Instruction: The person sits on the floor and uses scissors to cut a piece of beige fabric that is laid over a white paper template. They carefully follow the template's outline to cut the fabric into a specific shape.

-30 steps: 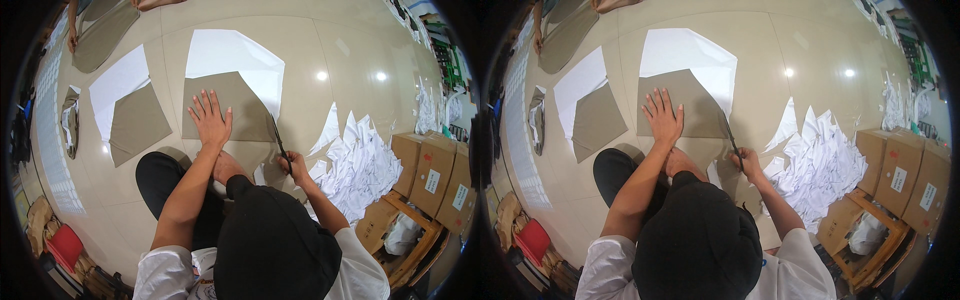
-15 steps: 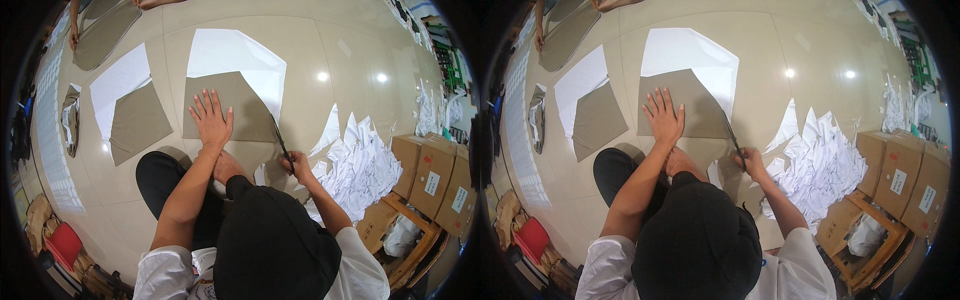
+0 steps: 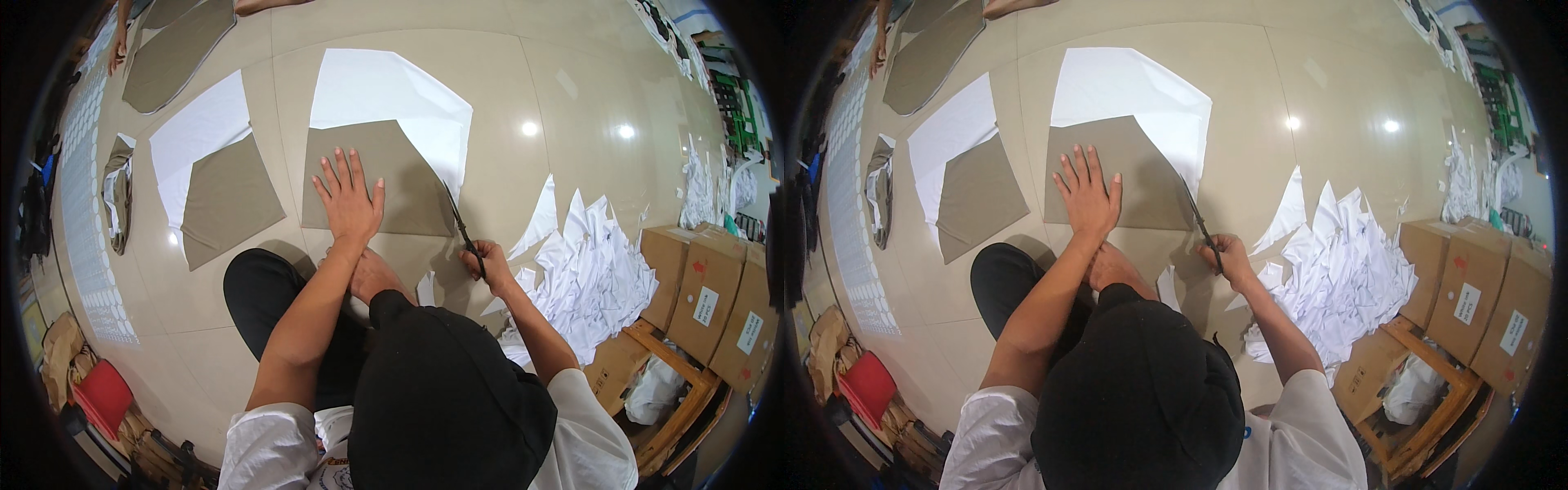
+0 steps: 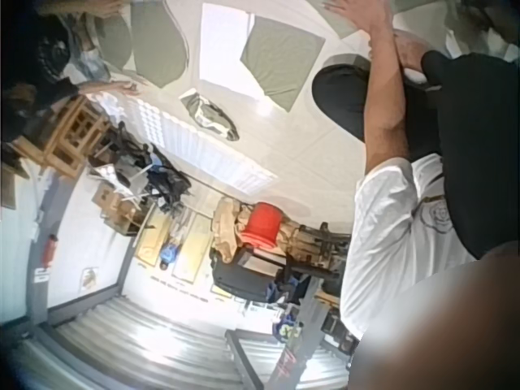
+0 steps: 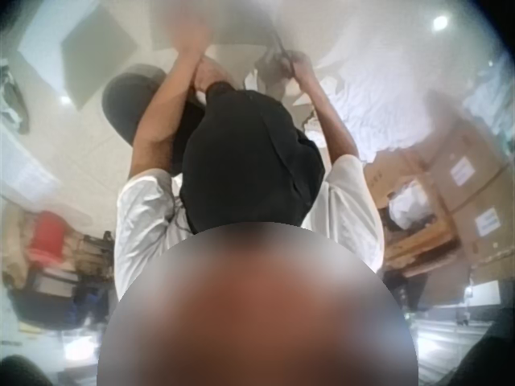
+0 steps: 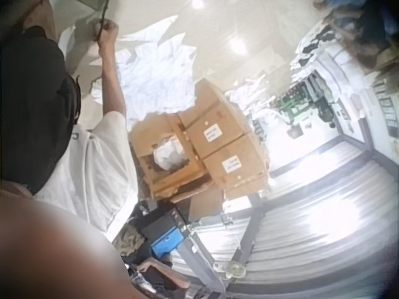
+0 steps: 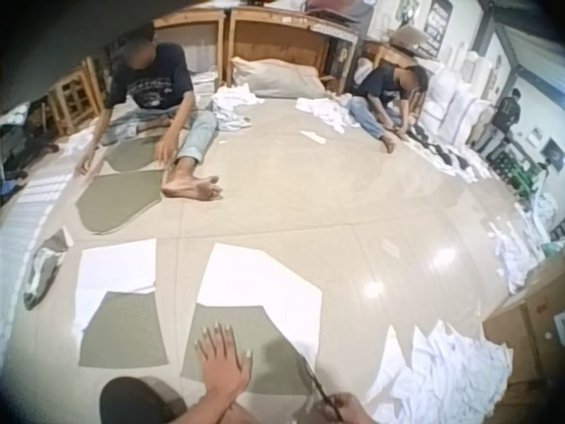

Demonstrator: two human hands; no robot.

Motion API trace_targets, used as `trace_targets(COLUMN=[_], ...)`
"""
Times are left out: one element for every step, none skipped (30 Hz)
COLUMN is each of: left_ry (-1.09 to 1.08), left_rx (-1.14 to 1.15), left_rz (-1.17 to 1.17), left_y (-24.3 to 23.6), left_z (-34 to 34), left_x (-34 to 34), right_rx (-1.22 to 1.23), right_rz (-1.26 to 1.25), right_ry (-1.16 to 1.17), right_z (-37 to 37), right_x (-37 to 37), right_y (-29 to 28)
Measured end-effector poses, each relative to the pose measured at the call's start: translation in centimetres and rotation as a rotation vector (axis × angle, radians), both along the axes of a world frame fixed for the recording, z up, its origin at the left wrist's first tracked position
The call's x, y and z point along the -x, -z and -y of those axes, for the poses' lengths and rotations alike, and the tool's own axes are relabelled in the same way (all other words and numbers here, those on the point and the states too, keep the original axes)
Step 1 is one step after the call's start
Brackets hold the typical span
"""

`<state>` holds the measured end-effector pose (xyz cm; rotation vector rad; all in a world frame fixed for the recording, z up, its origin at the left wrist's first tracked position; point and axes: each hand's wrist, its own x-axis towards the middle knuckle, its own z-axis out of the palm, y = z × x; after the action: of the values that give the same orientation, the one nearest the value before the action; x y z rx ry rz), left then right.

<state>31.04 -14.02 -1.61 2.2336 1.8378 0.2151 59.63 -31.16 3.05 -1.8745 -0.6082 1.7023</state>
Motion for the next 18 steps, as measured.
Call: trace_targets(left_ry=[-0.003,-0.007,-0.010,-0.008,-0.007,-0.007,-0.006,-0.006,-0.005,-0.005,-0.003,-0.002,0.001,0.000,0.000,-0.002,-0.003,-0.004], left_rx=[0.009,0.017,0.025,0.024,0.023,0.022,0.020,0.019,0.018,0.022,0.024,0.027,0.019,0.011,0.004,0.011,0.018,0.026], left_rz=[-0.005,-0.008,-0.011,-0.012,-0.015,-0.019,-0.021,-0.023,-0.024,-0.026,-0.025,-0.024,-0.017,-0.015,-0.012,-0.020,-0.025,-0.031], left_y=[-0.1,-0.1,-0.2,-0.2,-0.2,-0.2,-0.2,-0.2,-0.1,-0.1,-0.1,-0.1,-0.1,0.0,0.1,0.1,0.1,0.1], left_z=[0.0,0.0,0.0,0.0,-0.1,-0.1,-0.1,-0.1,-0.1,0.0,0.0,-0.1,-0.1,-0.1,-0.1,-0.1,0.0,0.0], left_x=[0.0,0.0,-0.1,-0.2,-0.1,0.0,0.0,0.0,0.0,0.1,0.0,-0.1,-0.2,-0.1,0.1,0.2,0.1,0.1], right_rx=[0.001,0.001,0.000,-0.001,-0.002,-0.002,-0.003,-0.001,0.001,0.002,0.003,0.003,0.003,-0.004,-0.011,-0.019,-0.009,0.000], right_rz=[0.001,0.002,0.003,0.004,0.020,0.035,0.051,0.046,0.041,0.036,0.040,0.043,0.047,0.049,0.051,0.053,0.048,0.043], right_ry=[-0.002,-0.003,-0.005,-0.006,-0.013,-0.019,-0.025,-0.031,-0.038,-0.044,-0.047,-0.049,-0.051,-0.060,-0.068,-0.077,-0.080,-0.083], right_z=[-0.1,0.0,0.1,0.3,0.2,0.1,0.1,0.0,0.0,0.0,0.1,0.2,0.3,0.1,-0.1,-0.3,-0.5,-0.6], right_x=[0.0,-0.2,-0.3,-0.5,-0.5,-0.5,-0.6,-0.6,-0.7,-0.8,-1.0,-1.2,-1.4,-1.2,-1.1,-1.0,-1.1,-1.3], right_y=[0.0,0.2,0.4,0.6,0.6,0.5,0.5,0.4,0.4,0.3,0.5,0.7,0.9,0.7,0.4,0.1,-0.1,-0.2])
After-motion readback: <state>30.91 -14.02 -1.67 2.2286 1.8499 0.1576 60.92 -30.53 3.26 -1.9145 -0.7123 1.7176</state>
